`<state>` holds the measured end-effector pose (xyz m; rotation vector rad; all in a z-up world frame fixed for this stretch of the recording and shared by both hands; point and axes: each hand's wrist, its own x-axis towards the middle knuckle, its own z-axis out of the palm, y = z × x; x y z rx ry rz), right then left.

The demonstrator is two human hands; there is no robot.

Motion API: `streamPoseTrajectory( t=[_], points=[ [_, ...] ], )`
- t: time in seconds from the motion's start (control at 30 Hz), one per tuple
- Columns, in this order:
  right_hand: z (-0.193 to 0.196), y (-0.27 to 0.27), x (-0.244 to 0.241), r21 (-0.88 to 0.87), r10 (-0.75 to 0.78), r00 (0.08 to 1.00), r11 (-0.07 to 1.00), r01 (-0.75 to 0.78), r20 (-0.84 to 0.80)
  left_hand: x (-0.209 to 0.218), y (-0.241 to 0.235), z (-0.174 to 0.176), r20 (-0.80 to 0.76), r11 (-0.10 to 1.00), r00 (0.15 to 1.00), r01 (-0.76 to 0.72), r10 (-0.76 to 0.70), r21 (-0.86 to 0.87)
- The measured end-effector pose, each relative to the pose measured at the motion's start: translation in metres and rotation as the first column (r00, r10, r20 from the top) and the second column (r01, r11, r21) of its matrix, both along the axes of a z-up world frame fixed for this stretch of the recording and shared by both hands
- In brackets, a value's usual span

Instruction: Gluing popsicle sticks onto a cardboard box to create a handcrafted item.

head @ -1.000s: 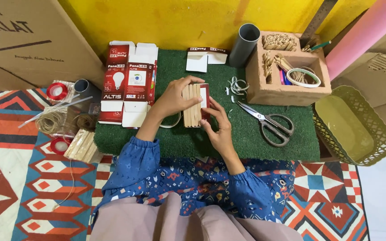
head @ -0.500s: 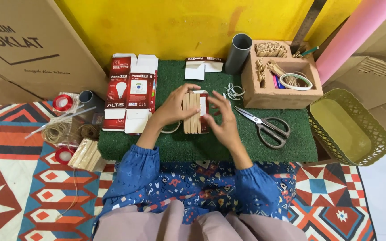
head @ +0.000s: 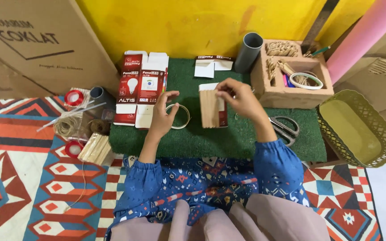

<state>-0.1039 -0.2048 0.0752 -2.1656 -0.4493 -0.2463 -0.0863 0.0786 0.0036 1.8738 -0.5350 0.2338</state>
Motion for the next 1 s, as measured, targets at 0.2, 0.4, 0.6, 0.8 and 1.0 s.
streamPoseTrajectory(
  t=[0.2,0.4,0.6,0.8,1.0],
  points=[
    [-0.012,-0.01,0.025,-0.022,-0.113,0.968,0.994,0.111,-0.226,-0.005,0.023,-0.023,-0.046,0.86,0.994,-0.066,0.103,0.505],
    [-0.045,-0.017,0.046,-0.219,-0.275,0.94,0.948,0.23,-0.203,-0.008,-0.004,-0.063,-0.021,0.716,0.999,-0.011,0.036,0.698],
    [-0.013,0.003,-0.002,-0.101,-0.317,0.928,0.935,0.341,0.197,-0.037,-0.008,0.002,0.046,0.874,0.998,-0.056,0.038,0.482],
    [-0.023,0.034,-0.049,0.168,-0.148,0.955,0.98,0.106,0.255,-0.063,-0.031,0.045,0.157,0.965,0.987,-0.062,0.022,0.253],
    [-0.015,0.052,-0.074,0.267,-0.184,0.939,0.958,0.105,0.291,-0.071,-0.048,0.053,0.17,0.984,0.985,0.01,-0.041,0.178]
  ],
)
